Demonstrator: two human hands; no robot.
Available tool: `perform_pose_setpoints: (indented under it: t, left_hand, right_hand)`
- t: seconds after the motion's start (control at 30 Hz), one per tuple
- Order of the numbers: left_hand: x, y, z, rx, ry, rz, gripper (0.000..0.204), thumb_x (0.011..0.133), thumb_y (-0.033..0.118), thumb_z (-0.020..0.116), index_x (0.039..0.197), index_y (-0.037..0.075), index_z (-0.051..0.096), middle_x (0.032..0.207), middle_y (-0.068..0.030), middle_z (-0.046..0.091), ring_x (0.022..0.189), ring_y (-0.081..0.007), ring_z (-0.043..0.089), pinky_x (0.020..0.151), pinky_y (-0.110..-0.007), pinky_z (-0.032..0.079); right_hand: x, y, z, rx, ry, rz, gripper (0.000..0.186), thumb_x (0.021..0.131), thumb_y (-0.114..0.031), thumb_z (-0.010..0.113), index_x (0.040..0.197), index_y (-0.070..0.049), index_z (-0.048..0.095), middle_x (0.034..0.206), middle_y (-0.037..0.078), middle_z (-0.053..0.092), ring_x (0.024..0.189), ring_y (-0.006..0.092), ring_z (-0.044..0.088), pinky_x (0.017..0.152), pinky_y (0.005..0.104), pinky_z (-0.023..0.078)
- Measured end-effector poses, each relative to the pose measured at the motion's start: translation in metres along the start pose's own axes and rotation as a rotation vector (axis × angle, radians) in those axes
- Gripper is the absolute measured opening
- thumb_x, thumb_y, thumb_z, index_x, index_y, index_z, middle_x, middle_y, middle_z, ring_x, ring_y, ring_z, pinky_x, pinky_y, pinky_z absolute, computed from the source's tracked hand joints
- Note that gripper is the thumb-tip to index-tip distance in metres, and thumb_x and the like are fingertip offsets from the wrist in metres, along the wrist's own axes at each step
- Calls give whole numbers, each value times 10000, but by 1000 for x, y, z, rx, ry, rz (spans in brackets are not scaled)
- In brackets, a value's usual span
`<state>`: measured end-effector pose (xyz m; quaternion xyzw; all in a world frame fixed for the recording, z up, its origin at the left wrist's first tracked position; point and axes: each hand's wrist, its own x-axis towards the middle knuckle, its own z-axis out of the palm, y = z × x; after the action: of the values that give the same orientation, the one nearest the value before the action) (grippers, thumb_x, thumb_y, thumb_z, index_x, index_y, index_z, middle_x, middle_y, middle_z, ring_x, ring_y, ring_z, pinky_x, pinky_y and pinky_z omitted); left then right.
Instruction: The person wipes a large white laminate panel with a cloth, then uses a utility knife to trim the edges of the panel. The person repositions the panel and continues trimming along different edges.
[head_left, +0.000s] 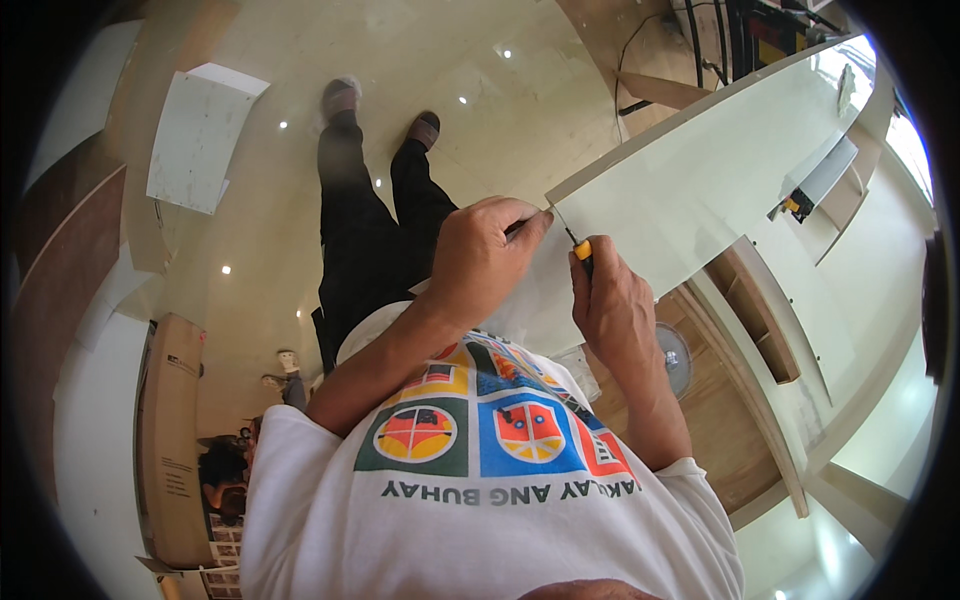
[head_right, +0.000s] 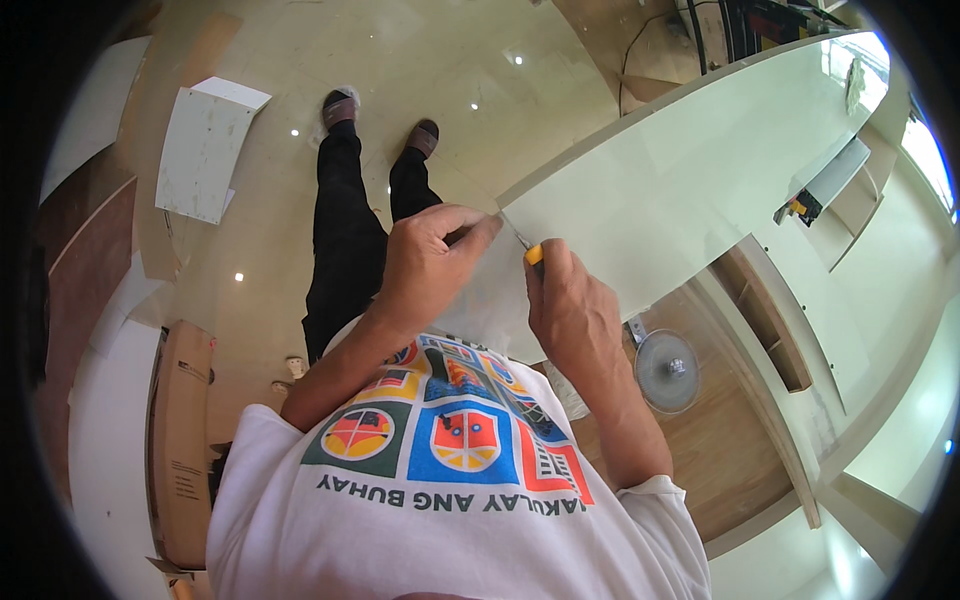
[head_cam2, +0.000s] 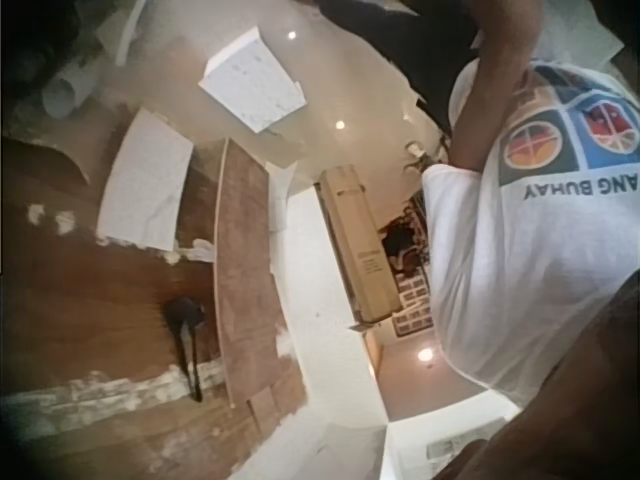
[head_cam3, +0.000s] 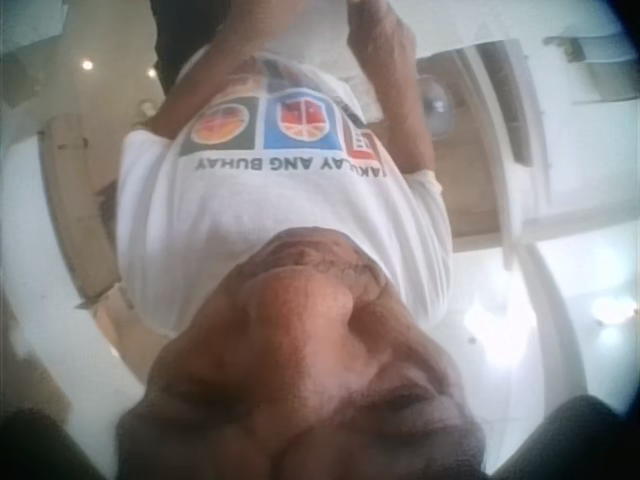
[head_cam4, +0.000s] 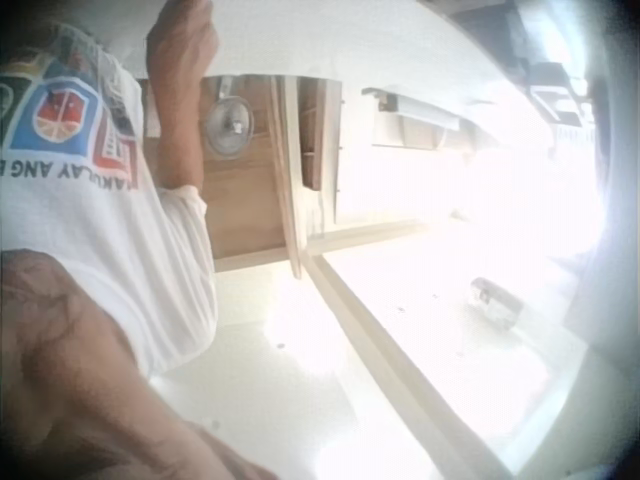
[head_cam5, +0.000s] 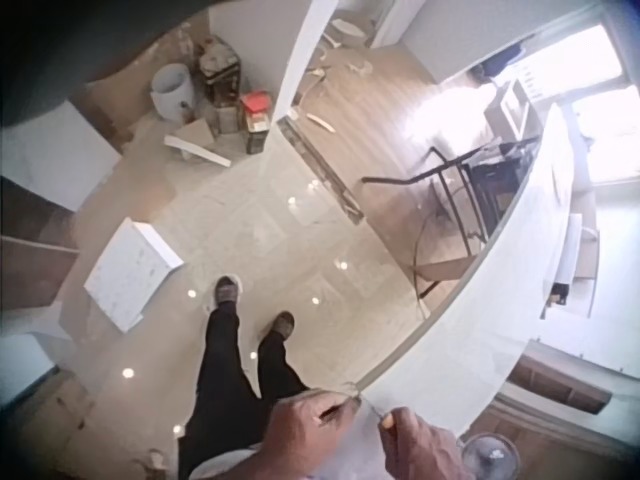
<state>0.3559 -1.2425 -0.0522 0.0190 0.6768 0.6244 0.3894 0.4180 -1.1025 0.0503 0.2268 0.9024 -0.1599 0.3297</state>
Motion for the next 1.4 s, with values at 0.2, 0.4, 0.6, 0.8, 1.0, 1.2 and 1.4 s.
perform_pose_setpoints:
  t: [0.2,0.4,0.6,0.8,1.0,1.2,1.4]
  left_hand:
    - [-3,-1,3,60,36,60,132,897,98,754,930,-28,739,839,-184,721,750,-353,717,668,-390,567]
    - [-3,-2,5,103,57,106,133,895,95,753,921,-33,734,841,-186,717,763,-354,716,674,-400,572]
    - [-3,-9,9,162,108,184,118,881,75,761,913,-34,728,819,-177,708,742,-345,702,653,-397,553]
    - [-5,-8,11,185,126,213,102,878,61,758,905,-32,728,813,-176,706,729,-351,694,647,-397,549]
    - [-5,-10,12,200,142,231,96,871,59,763,894,-28,728,805,-173,705,729,-357,694,650,-397,551]
    - [-8,-10,17,216,165,230,80,866,53,764,890,-16,730,801,-173,702,728,-363,691,644,-402,544]
    - [-8,-6,18,258,143,242,71,867,37,767,888,-20,729,773,-160,688,686,-336,678,599,-394,525]
  right_hand:
    - [7,7,-10,-48,-63,-38,183,1008,-149,640,1025,-27,505,818,211,655,706,428,652,597,501,498]
    - [7,7,-4,-65,-44,-49,195,1010,-163,635,1015,-30,494,835,211,665,705,427,653,593,506,499]
    - [10,8,-2,-84,-43,-75,197,1014,-165,630,1009,-32,485,794,209,659,687,430,648,578,514,491]
    - [10,7,-2,-78,-31,-93,205,1014,-167,631,1004,-30,479,756,215,654,672,435,643,567,520,482]
    - [12,6,-5,-69,-44,-98,210,1017,-168,626,986,-26,475,721,224,650,653,455,629,566,528,480]
    - [13,8,-6,-54,-66,-85,229,1023,-188,616,948,-25,475,711,232,647,671,466,634,576,539,486]
    - [13,15,-4,-42,-51,-103,234,1025,-189,612,946,-25,465,715,219,652,661,437,650,575,514,508]
